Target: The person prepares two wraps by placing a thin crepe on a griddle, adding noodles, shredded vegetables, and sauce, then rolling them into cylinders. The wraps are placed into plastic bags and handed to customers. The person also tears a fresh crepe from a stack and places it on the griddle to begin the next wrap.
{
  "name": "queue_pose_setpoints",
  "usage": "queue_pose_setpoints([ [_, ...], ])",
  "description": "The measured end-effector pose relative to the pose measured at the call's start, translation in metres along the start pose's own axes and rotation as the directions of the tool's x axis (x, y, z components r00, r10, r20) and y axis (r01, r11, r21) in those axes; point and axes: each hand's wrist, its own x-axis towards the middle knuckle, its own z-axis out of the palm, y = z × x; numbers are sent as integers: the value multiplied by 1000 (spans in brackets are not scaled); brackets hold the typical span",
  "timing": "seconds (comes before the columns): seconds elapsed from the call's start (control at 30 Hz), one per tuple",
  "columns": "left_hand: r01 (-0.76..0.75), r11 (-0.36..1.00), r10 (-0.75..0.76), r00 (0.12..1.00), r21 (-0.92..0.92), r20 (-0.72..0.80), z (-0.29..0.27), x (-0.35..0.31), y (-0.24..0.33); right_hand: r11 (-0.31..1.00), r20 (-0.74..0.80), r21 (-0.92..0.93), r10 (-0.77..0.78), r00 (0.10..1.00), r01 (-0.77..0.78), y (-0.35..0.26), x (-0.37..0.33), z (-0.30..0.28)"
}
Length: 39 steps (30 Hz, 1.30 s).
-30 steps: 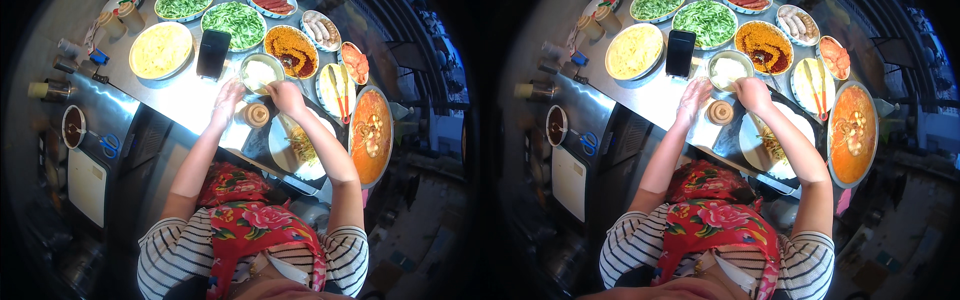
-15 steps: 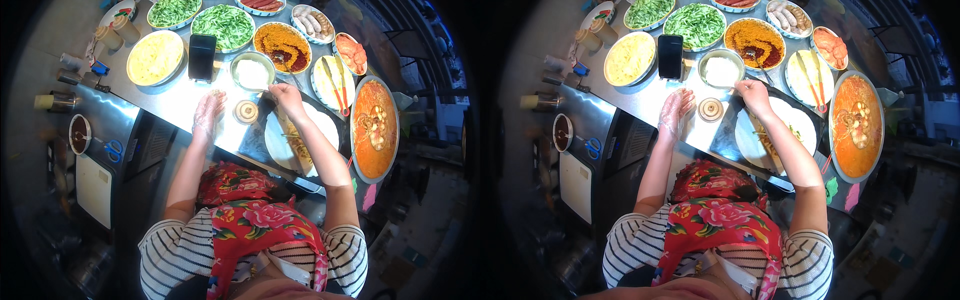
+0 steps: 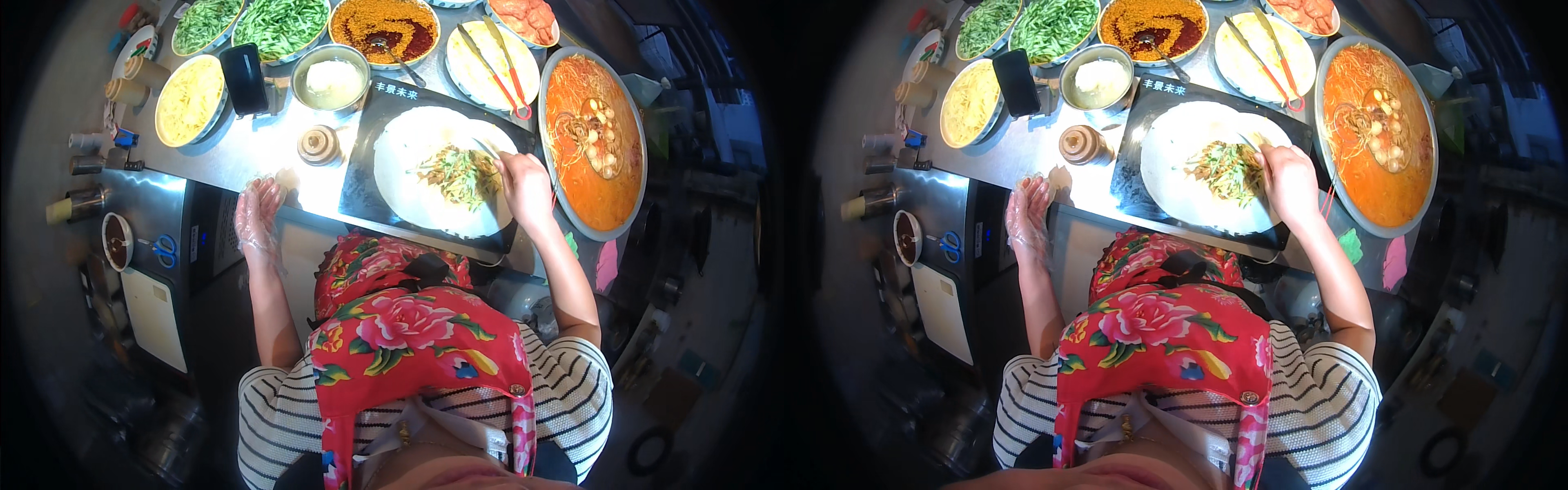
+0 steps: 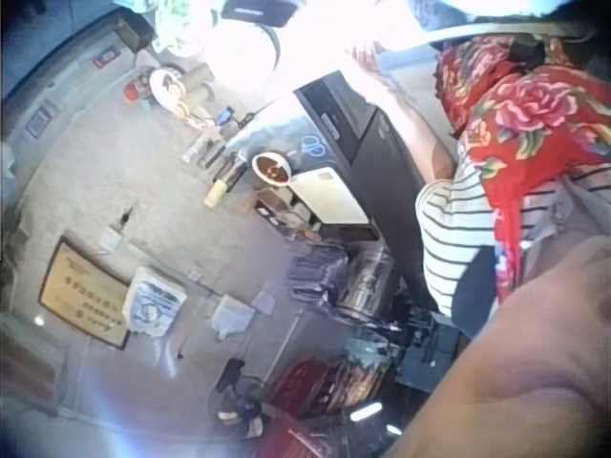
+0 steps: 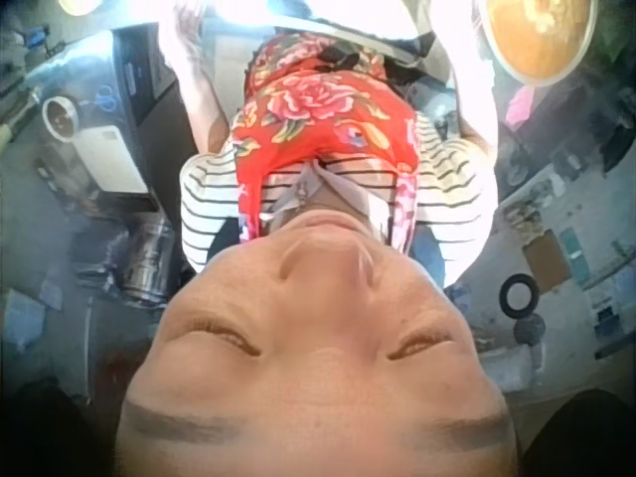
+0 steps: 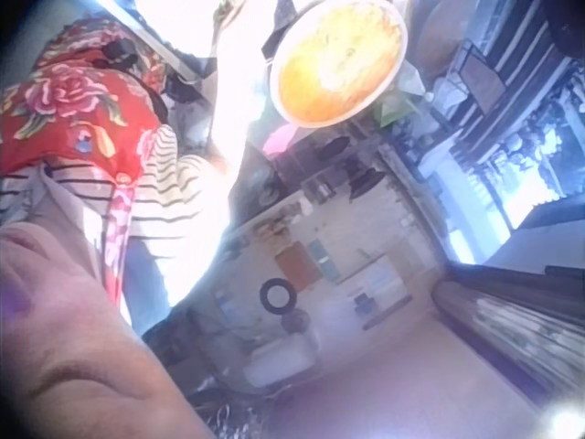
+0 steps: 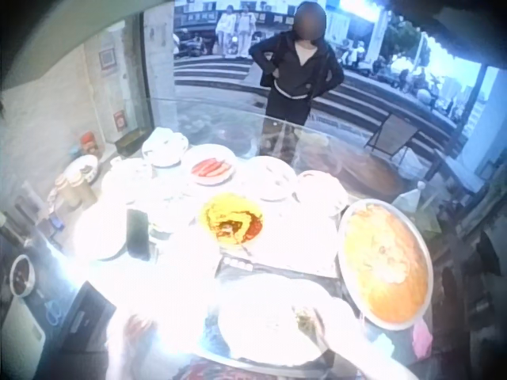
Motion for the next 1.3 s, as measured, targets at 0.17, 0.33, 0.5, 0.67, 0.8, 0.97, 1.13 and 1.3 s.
queue_pose_setpoints([
  [0.17, -59, 998, 59, 996, 11, 67, 24, -1, 16, 910, -241, 368, -104, 965, 190, -58, 97, 53],
  [0.33, -159, 987, 149, 962, 29, 228, 38, -2, 28, 948, 110, 162, -294, 949, 275, -133, 182, 97],
  [0.5, -97, 995, 96, 994, 18, 62, 11, -11, 20, 984, 4, -172, 40, 999, -39, -86, 177, 104],
  [0.67, -60, 997, 63, 997, -54, 45, -13, -12, 9, 981, 392, -191, 114, 913, -40, -50, 201, 121],
  [0.8, -52, 997, 55, 997, -55, 54, -17, -5, 12, 993, 184, 25, 107, 977, -113, -43, 209, 128],
  [0.97, -10, 999, 13, 998, -44, 66, -9, 1, 14, 392, 329, 794, 365, 871, -465, -34, 200, 134],
  [1.13, 7, 1000, -5, 995, -25, 95, -2, 6, 8, -709, 773, 518, 147, 617, -479, -29, 200, 144],
  [1.3, 11, 1000, -11, 988, -1, 151, 0, 1, 5, -630, 734, 602, 194, 650, -492, -36, 202, 145],
])
